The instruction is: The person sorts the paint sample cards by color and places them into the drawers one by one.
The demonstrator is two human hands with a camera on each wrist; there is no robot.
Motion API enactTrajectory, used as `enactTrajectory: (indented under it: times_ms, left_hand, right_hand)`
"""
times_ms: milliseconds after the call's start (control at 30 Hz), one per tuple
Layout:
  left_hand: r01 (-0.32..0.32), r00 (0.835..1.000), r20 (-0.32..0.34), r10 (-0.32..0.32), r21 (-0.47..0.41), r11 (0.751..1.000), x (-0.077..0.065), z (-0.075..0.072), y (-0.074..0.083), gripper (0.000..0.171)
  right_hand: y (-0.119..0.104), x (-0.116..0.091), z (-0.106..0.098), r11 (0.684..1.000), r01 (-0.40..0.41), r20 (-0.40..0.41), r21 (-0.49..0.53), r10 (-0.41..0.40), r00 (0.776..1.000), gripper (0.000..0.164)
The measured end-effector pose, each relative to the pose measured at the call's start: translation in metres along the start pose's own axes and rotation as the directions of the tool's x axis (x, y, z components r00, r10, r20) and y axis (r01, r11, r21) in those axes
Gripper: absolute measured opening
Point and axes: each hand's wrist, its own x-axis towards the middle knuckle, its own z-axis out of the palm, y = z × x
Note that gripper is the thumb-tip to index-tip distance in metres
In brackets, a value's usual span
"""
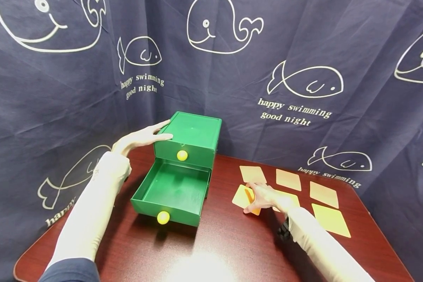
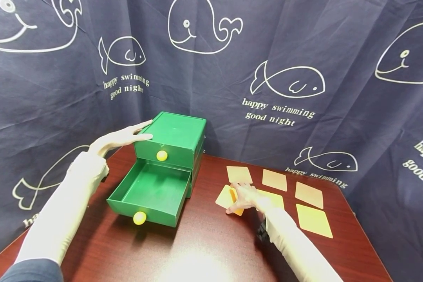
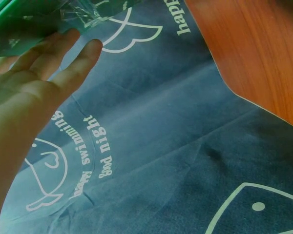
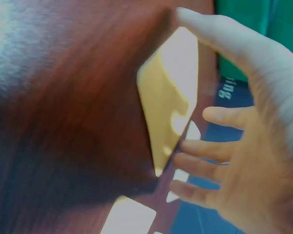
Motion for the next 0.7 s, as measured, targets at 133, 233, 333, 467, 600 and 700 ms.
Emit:
enactTrajectory:
  times_ms: [133,233,333,467,600,700]
  left_hand:
    - [0.000,1.000,0.004,0.000,-0.011,1.000,-0.0005,0.0004,0.0004,0.078]
    - [0.007,1.000,0.000,-0.007,-0.014,1.000,-0.0017,-0.0004,0.0007,0.077]
    - [-0.003,1.000,0.000,0.003,-0.019,1.000,-0.0016,-0.0017,0.0013,0.077]
    - [-0.008,1.000,-0.006,0.008,-0.020,1.000,0.0001,-0.0029,0.0016,0.078]
    - [-0.006,1.000,-0.010,0.005,-0.018,1.000,0.0009,-0.0029,0.0008,0.078]
    - [-0.011,1.000,0.000,0.012,-0.027,1.000,0.0008,-0.0023,0.0005,0.078]
  right_hand:
    - [0.0045,-0.0064,-0.0050,0.999,-0.027,0.079,0.027,0.024,0.997,0.099]
    - [0.0057,-0.0102,-0.0057,1.000,-0.005,0.068,0.017,0.004,0.998,0.102]
    - [0.0053,-0.0109,-0.0061,0.999,0.030,0.013,-0.012,-0.030,0.999,0.103]
    - [0.0040,-0.0072,-0.0071,0.999,0.021,-0.019,-0.031,-0.021,1.000,0.099]
    - [0.0017,-0.0035,-0.0074,0.998,-0.012,0.000,-0.054,0.012,1.000,0.096]
    - [-0.0004,-0.0025,-0.0061,0.998,-0.026,0.013,-0.060,0.027,1.000,0.095]
